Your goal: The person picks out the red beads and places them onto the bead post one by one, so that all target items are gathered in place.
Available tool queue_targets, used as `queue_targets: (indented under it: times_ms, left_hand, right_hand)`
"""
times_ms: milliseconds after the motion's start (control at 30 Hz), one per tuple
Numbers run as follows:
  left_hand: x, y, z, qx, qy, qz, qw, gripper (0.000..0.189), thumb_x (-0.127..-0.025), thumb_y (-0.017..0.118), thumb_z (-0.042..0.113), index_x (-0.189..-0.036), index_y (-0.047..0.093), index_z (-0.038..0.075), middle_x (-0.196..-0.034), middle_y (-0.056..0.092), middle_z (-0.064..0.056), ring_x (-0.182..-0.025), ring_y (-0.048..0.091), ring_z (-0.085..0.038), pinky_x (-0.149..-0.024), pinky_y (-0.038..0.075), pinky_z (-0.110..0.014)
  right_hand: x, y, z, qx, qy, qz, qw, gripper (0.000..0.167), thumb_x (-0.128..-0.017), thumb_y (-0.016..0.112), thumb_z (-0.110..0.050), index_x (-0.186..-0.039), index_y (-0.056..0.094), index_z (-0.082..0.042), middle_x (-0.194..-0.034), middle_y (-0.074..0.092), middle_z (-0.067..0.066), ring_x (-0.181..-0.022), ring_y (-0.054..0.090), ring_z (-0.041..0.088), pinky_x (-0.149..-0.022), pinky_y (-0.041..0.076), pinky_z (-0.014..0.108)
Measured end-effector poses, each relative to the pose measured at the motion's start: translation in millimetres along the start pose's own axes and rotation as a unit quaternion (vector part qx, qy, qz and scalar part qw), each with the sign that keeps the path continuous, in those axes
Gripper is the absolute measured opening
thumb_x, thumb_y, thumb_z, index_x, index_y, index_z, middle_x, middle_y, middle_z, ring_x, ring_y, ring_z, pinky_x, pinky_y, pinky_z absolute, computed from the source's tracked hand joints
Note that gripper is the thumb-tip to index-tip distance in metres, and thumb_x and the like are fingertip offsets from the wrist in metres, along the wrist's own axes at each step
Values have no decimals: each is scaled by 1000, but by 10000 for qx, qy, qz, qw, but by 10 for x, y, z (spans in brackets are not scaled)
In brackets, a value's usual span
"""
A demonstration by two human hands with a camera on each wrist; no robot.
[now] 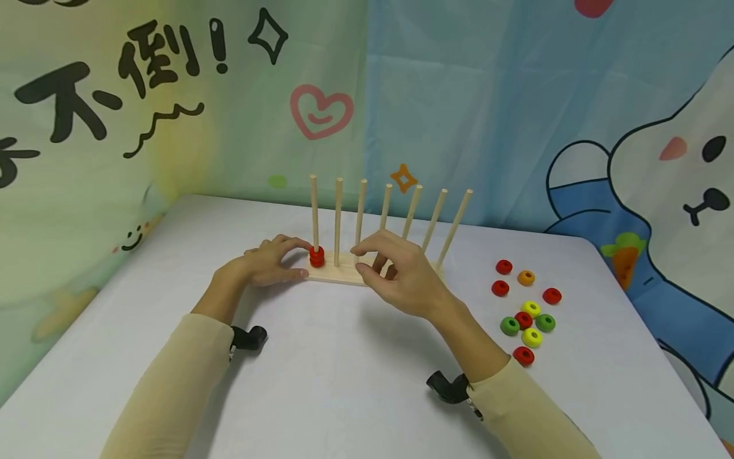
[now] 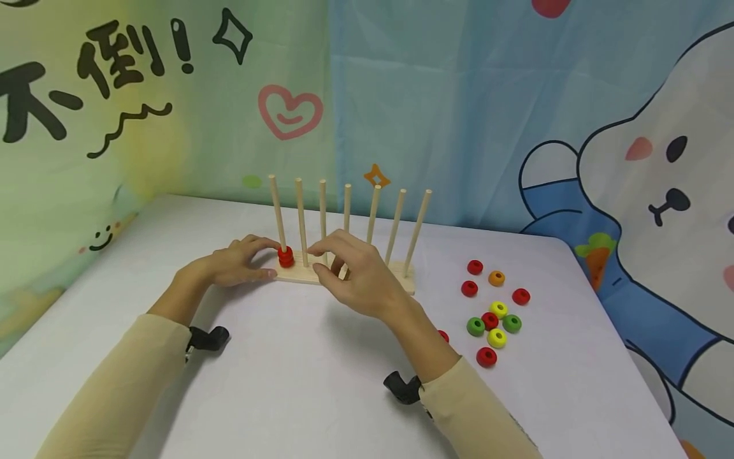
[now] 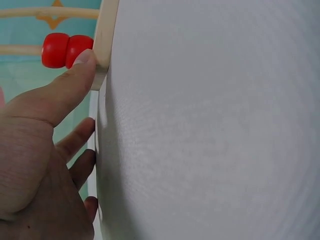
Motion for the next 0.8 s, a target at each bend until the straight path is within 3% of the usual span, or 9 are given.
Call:
queue_targets:
  times_ms: [333, 800]
  left_hand:
    - [25, -20, 13, -79, 52, -4, 10000, 65, -96, 66, 54, -153, 42, 34, -162, 32, -16, -139, 37, -45, -106, 29, -76]
    - [20, -11, -13, -51, 52, 41, 10000, 66, -95, 66, 56, -153, 43, 34, -161, 33, -16, -139, 38, -43, -106, 28, -76]
  right_hand:
    - [135, -167, 38, 178, 98, -147, 9997, 27, -91, 73, 0, -115, 70, -11, -108, 70, 1, -70, 64, 9, -53, 54, 28]
    - [386, -347, 177, 328, 354, -32, 9988, 28, -90, 74, 1, -114, 71, -14, -106, 71, -1, -70, 62, 9, -54, 55, 29]
Point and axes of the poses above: each hand's wrist, its own x-axis away from the middle knuckle, its own y-axis out of the palm, z = x × y, the point moved 1 cm from there along -x, towards the middle knuckle
